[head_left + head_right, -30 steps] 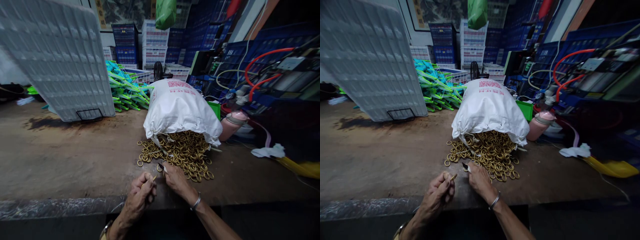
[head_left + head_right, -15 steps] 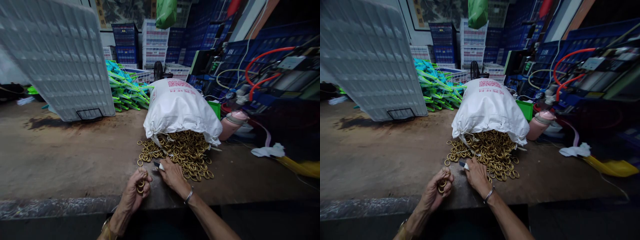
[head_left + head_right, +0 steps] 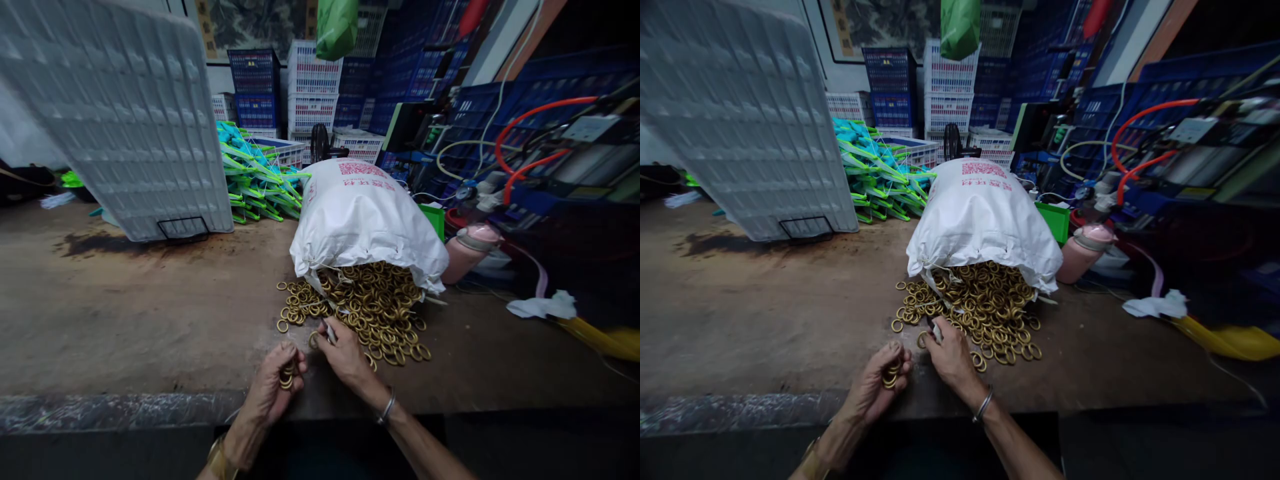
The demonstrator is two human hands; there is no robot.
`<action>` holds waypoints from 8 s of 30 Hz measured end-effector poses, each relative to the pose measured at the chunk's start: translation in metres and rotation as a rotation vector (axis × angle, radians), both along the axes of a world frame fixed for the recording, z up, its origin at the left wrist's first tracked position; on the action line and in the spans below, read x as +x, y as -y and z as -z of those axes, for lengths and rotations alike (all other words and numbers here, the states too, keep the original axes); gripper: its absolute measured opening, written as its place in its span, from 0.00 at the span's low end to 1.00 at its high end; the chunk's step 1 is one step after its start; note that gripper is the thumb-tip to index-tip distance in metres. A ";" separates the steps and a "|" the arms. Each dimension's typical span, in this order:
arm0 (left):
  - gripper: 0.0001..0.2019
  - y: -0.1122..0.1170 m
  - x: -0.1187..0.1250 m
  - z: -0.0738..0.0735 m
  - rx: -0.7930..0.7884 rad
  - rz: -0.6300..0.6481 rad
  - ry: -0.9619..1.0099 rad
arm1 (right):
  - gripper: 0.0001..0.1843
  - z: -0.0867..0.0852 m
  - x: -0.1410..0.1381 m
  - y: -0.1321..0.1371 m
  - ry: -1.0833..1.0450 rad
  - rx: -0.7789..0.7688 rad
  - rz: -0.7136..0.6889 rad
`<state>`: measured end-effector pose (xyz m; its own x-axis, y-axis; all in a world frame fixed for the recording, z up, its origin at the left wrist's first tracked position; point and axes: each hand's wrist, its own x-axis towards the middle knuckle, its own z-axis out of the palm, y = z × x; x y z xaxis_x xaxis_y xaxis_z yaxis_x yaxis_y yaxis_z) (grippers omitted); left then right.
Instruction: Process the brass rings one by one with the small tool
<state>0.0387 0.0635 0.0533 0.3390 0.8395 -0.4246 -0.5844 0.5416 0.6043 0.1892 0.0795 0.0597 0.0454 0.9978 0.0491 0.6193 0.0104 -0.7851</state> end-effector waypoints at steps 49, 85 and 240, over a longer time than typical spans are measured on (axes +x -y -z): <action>0.21 0.000 0.011 0.009 0.384 0.059 -0.498 | 0.15 0.000 -0.005 0.022 0.462 -0.024 -0.286; 0.09 0.006 -0.041 0.003 -0.060 -0.073 0.153 | 0.13 0.014 -0.059 -0.023 0.651 -0.041 -0.261; 0.15 -0.001 0.004 0.006 0.244 0.167 -0.547 | 0.11 0.003 -0.015 0.006 -0.214 -0.169 -0.072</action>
<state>0.0425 0.0646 0.0472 0.2613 0.8888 -0.3766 -0.0743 0.4075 0.9102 0.1743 0.0739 0.0565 -0.0346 0.9920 -0.1218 0.4420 -0.0941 -0.8920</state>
